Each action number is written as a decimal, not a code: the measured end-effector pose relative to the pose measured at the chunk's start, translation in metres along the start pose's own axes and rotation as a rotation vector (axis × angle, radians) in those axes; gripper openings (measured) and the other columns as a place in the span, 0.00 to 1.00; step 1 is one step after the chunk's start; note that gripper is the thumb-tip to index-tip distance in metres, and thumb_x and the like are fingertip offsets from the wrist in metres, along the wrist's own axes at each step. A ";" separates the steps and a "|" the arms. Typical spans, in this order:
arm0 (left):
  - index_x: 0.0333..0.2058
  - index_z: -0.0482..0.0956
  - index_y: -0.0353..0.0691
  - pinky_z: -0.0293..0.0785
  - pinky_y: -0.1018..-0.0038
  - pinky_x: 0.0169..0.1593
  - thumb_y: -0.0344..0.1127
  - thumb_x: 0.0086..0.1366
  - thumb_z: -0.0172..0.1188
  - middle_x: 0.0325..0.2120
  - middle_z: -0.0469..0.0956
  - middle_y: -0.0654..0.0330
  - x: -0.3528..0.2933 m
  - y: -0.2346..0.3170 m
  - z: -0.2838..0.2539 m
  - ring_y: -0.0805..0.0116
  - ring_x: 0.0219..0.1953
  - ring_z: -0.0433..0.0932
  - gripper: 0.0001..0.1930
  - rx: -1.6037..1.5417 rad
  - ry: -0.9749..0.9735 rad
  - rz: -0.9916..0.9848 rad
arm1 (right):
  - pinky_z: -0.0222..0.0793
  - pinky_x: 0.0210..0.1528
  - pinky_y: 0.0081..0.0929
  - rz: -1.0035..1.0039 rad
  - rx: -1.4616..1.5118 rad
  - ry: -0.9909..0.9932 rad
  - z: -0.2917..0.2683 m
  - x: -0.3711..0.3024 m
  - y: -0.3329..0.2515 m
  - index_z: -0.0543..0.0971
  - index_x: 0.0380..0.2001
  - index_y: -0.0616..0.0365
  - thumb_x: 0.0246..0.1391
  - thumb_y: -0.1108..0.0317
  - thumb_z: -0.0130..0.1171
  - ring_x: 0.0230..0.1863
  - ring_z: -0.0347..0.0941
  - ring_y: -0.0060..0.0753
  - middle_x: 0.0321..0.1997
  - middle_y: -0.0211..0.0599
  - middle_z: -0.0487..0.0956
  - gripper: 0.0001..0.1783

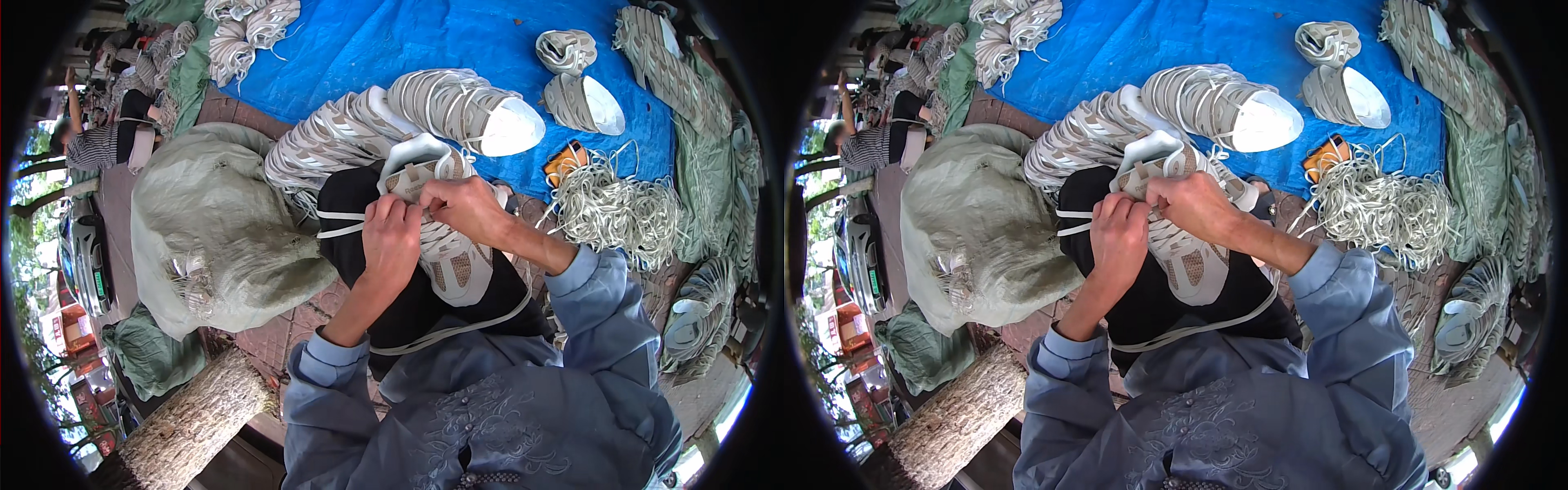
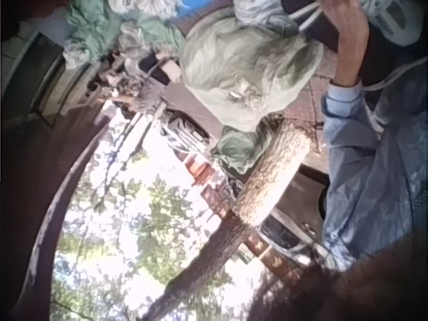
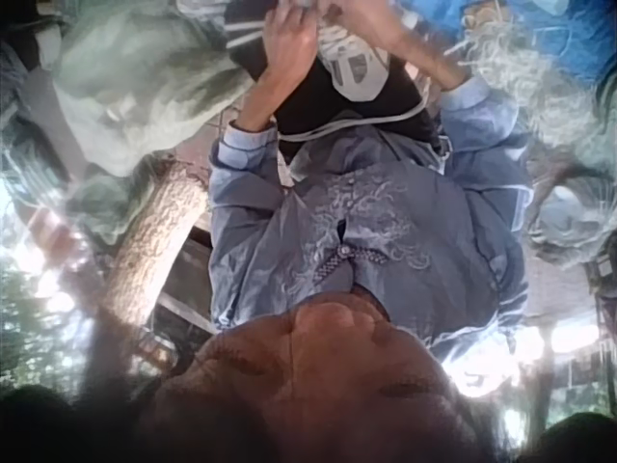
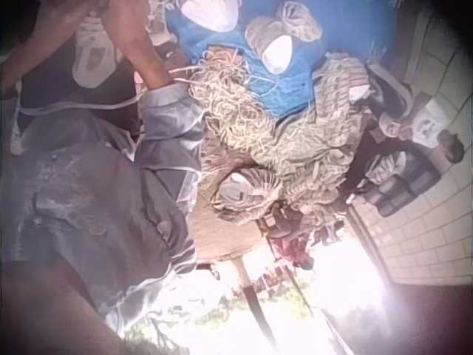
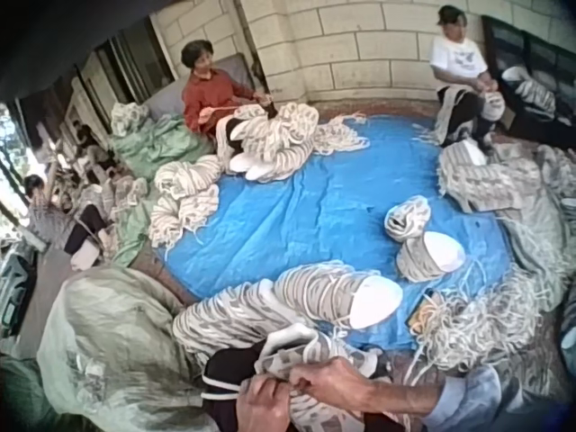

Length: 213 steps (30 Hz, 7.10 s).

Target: The person is lacing a white sneaker by hand. They thread a long white lace through the eyelets of the shoe, pulling it tight and arranging it in a crisscross pattern. The task is performed while sitting on a blue tarp outdoors.

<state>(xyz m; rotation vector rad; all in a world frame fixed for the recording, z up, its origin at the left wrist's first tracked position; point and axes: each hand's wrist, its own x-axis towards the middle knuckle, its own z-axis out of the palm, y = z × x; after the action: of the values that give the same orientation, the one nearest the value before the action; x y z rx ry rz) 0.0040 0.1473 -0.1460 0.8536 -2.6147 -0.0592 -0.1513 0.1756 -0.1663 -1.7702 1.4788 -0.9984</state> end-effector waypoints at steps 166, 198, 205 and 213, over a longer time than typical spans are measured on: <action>0.36 0.72 0.37 0.71 0.64 0.35 0.25 0.45 0.57 0.29 0.73 0.53 -0.113 -0.137 -0.165 0.57 0.33 0.73 0.15 0.488 -0.223 -0.336 | 0.68 0.29 0.29 -0.290 -1.207 -0.157 -0.194 0.026 0.069 0.73 0.23 0.58 0.35 0.75 0.51 0.27 0.71 0.37 0.23 0.36 0.72 0.06; 0.31 0.71 0.36 0.68 0.77 0.25 0.26 0.47 0.58 0.21 0.73 0.60 0.045 -0.004 -0.021 0.72 0.21 0.72 0.10 -0.649 -0.395 -0.282 | 0.57 0.19 0.22 0.285 0.425 -0.302 -0.035 0.009 0.017 0.75 0.15 0.62 0.30 0.67 0.61 0.15 0.64 0.21 0.11 0.32 0.69 0.09; 0.24 0.71 0.35 0.69 0.69 0.25 0.24 0.46 0.57 0.22 0.71 0.54 0.030 0.008 0.000 0.57 0.22 0.73 0.05 -0.481 -0.135 -0.216 | 0.49 0.15 0.19 0.473 0.563 -0.447 -0.050 0.017 0.011 0.75 0.12 0.61 0.32 0.65 0.60 0.12 0.57 0.17 0.08 0.27 0.64 0.10; 0.19 0.74 0.35 0.68 0.65 0.31 0.31 0.49 0.52 0.23 0.72 0.51 0.062 -0.020 -0.013 0.53 0.26 0.73 0.06 -0.624 -0.536 -0.181 | 0.40 0.12 0.17 0.501 0.692 -0.591 -0.050 0.025 0.020 0.75 0.11 0.62 0.33 0.67 0.58 0.08 0.50 0.13 0.05 0.23 0.59 0.09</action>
<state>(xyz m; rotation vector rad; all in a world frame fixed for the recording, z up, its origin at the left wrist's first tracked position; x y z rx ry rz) -0.0263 0.0962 -0.1157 0.9133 -2.6854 -1.2301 -0.2016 0.1481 -0.1527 -0.9923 0.9529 -0.5481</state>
